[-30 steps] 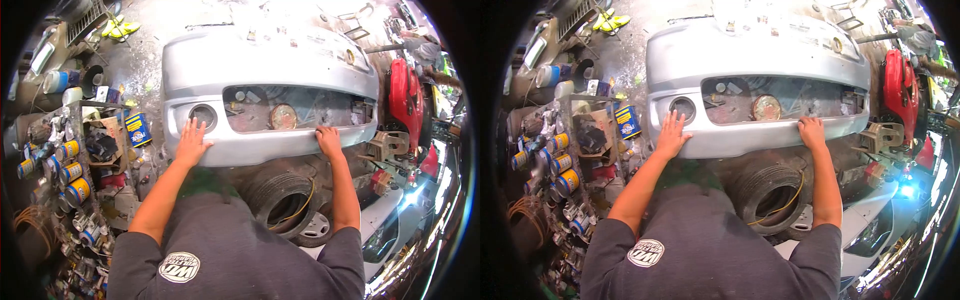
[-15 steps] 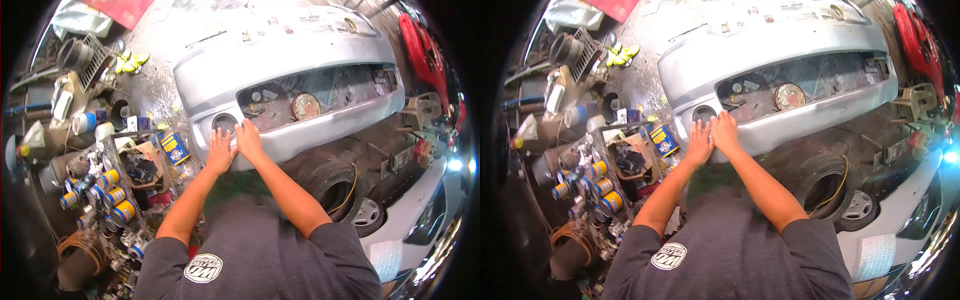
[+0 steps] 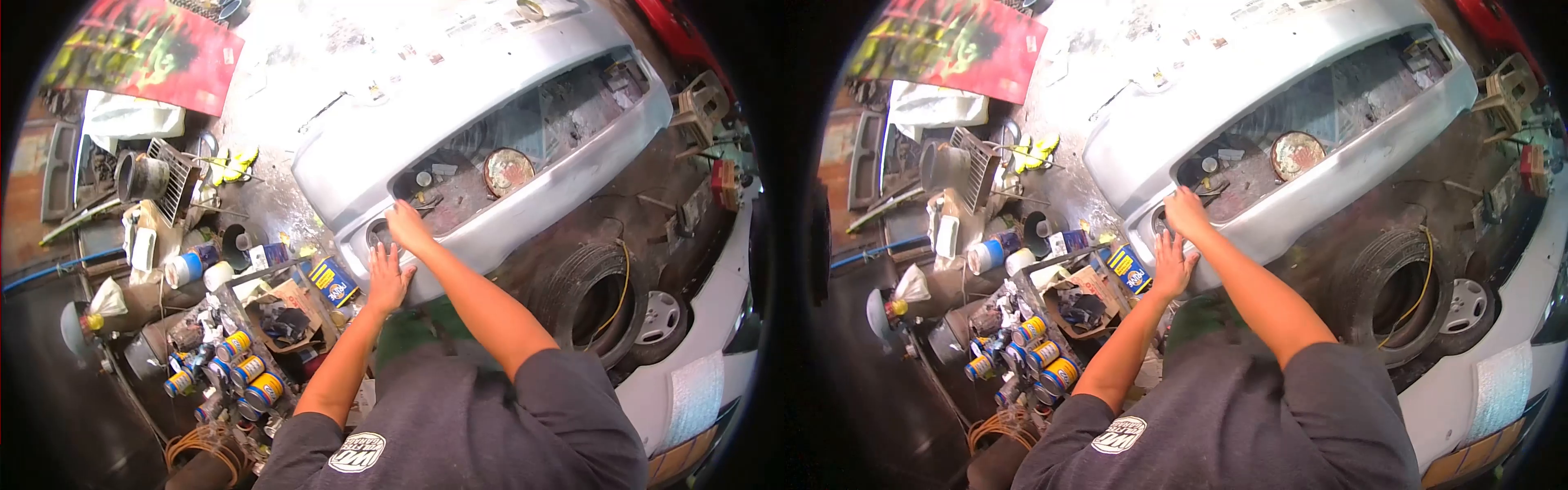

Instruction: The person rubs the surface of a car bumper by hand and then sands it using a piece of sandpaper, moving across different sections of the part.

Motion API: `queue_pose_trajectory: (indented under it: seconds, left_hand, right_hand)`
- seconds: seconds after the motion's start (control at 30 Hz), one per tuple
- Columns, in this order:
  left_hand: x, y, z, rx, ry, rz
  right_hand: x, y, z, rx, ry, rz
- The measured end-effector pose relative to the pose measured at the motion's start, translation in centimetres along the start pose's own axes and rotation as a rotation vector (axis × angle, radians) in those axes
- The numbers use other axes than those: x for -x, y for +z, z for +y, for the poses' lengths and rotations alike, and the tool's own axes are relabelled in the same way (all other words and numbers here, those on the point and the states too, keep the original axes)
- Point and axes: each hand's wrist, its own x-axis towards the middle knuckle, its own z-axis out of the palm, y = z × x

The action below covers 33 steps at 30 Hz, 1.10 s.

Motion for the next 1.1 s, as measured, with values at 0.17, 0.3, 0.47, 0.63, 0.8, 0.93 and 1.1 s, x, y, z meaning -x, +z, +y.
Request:
queue_pose_trajectory:
  seconds: [0.17,0.3,0.47,0.63,0.8,0.93,1.1]
  left_hand:
    - [0.1,-0.1,-0.5,-0.015,-0.016,-0.059]
    - [-0.1,0.1,-0.6,-0.014,0.039,-0.018]
    - [-0.4,-0.7,0.4,0.033,-0.021,-0.063]
    - [0.3,-0.1,-0.2,0.019,-0.013,-0.028]
    - [0.2,-0.4,0.5,0.039,-0.028,0.029]
    - [0.9,0.4,0.9,0.087,-0.144,0.212]
    - [1.5,0.9,1.7,0.175,-0.510,0.237]
  right_hand:
    - [2.6,0.3,0.0,0.016,-0.153,0.098]
    - [6.5,0.0,-1.0,-0.185,0.058,0.195]
    - [0.1,2.0,0.2,-0.073,-0.106,0.208]
    - [8.9,-5.8,-0.3,-0.113,-0.081,-0.096]
    - [8.2,-8.8,-0.7,-0.201,-0.051,-0.178]
    - [6.1,-6.8,-0.2,0.375,-0.425,-0.131]
    - [10.3,-7.7,2.1,0.641,-0.480,-0.335]
